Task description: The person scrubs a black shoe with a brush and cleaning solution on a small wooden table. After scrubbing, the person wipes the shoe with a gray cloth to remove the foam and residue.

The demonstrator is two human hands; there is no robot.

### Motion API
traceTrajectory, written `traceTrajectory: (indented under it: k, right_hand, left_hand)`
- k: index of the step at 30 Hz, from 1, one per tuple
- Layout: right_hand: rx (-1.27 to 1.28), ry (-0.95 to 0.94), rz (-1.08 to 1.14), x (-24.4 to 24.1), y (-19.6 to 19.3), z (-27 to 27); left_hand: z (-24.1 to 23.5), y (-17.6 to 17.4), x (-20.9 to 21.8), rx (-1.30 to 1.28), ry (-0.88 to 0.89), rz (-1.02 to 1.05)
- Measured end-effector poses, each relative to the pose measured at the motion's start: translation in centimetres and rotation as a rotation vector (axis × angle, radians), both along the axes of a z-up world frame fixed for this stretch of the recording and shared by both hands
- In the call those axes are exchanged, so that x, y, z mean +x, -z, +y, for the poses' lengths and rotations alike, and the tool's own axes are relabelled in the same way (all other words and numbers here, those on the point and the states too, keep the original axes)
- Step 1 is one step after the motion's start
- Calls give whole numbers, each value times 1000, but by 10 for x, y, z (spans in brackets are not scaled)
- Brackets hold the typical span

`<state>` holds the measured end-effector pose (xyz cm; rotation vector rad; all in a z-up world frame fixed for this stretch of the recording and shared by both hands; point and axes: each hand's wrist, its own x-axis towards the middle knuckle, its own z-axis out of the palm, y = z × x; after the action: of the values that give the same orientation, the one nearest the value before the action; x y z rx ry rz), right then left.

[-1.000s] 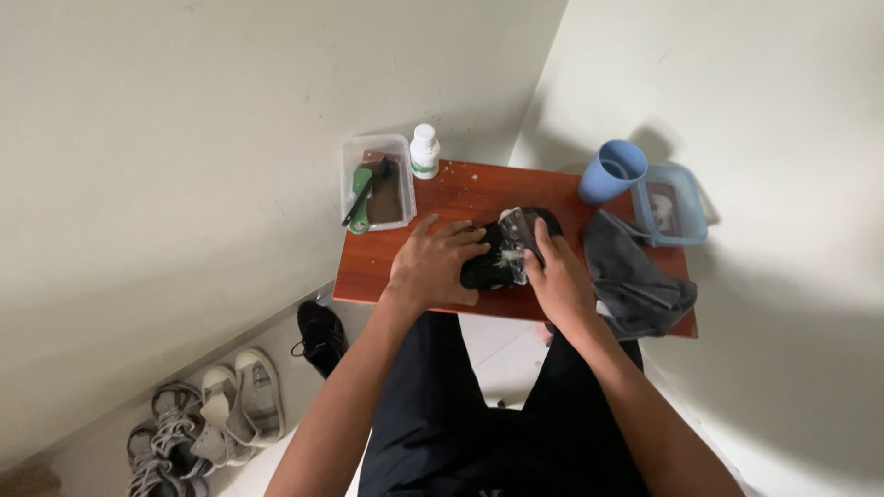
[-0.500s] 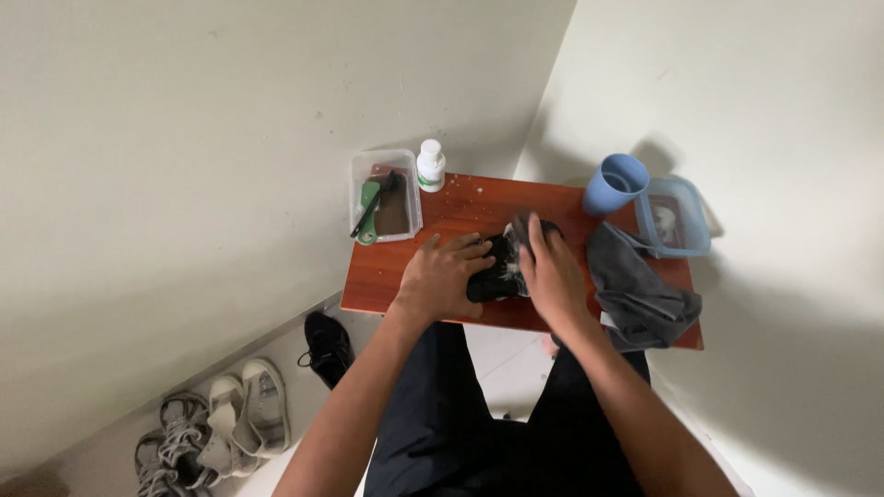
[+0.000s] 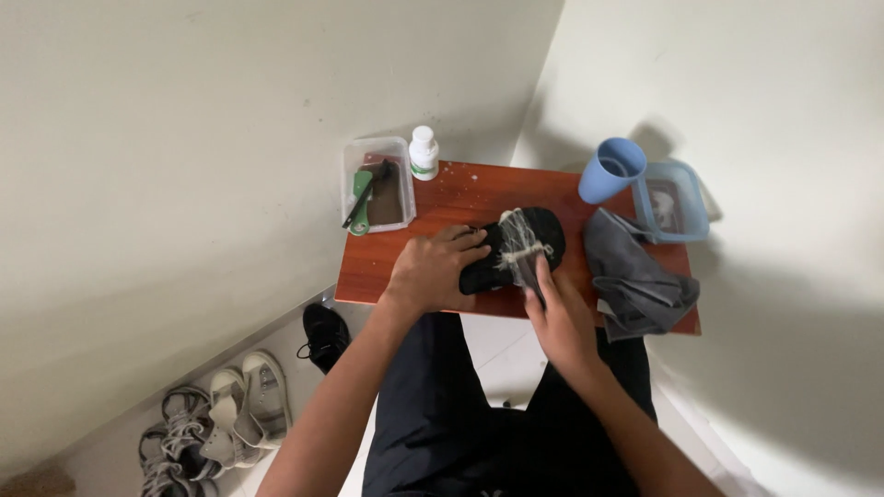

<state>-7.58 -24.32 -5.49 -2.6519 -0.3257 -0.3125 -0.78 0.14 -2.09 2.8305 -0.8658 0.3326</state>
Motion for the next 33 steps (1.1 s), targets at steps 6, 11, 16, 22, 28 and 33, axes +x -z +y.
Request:
traceTrajectory:
  k: [6, 11, 16, 22, 28, 33]
  right_hand:
    - [-32, -8, 46, 79, -54, 38]
    - [-31, -12, 14, 68, -41, 32]
    - [-28, 10, 0, 4, -10, 10]
    - [97, 17, 71, 17, -21, 16]
    - [-126, -20, 47, 86, -47, 38]
    - [-7, -36, -18, 48, -37, 28]
  left_hand:
    - [2, 8, 7, 40, 22, -15]
    - [1, 7, 11, 42, 18, -21]
    - [1, -4, 2, -4, 8, -15]
    - [0, 1, 1, -36, 26, -25]
    - [1, 5, 6, 7, 37, -32]
    - [0, -1, 4, -66, 31, 18]
